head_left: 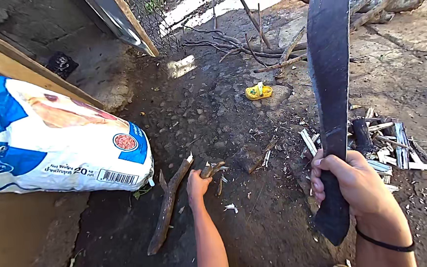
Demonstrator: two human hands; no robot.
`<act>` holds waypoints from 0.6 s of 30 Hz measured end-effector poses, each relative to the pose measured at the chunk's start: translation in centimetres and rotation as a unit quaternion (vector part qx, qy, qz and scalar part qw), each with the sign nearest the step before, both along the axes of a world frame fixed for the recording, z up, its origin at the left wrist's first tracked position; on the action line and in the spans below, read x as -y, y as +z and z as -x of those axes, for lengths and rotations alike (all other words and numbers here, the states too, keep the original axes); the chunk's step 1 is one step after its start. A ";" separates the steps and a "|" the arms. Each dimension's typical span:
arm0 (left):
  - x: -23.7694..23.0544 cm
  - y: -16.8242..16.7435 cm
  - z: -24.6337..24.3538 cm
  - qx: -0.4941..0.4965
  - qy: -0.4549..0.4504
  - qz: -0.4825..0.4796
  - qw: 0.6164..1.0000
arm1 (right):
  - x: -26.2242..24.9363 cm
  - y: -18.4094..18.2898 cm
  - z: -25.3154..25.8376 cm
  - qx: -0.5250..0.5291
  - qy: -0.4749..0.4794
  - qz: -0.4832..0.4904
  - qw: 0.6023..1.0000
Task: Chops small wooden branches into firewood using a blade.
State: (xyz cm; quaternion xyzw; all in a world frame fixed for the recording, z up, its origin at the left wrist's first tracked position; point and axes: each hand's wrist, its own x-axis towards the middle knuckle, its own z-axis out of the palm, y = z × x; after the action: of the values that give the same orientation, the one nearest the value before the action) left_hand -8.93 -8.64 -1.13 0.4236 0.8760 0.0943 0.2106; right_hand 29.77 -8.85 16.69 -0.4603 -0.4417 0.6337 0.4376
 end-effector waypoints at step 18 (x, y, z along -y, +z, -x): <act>1.8 4.6 -1.4 0.001 0.063 -0.121 0.991 | 0.7 0.6 0.6 0.020 -0.020 0.013 1.000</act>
State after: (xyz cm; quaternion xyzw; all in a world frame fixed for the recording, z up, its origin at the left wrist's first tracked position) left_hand -7.53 -10.44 3.48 0.3900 0.8829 0.2128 0.1523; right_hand 29.14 -9.59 17.26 -0.4866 -0.4331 0.6214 0.4353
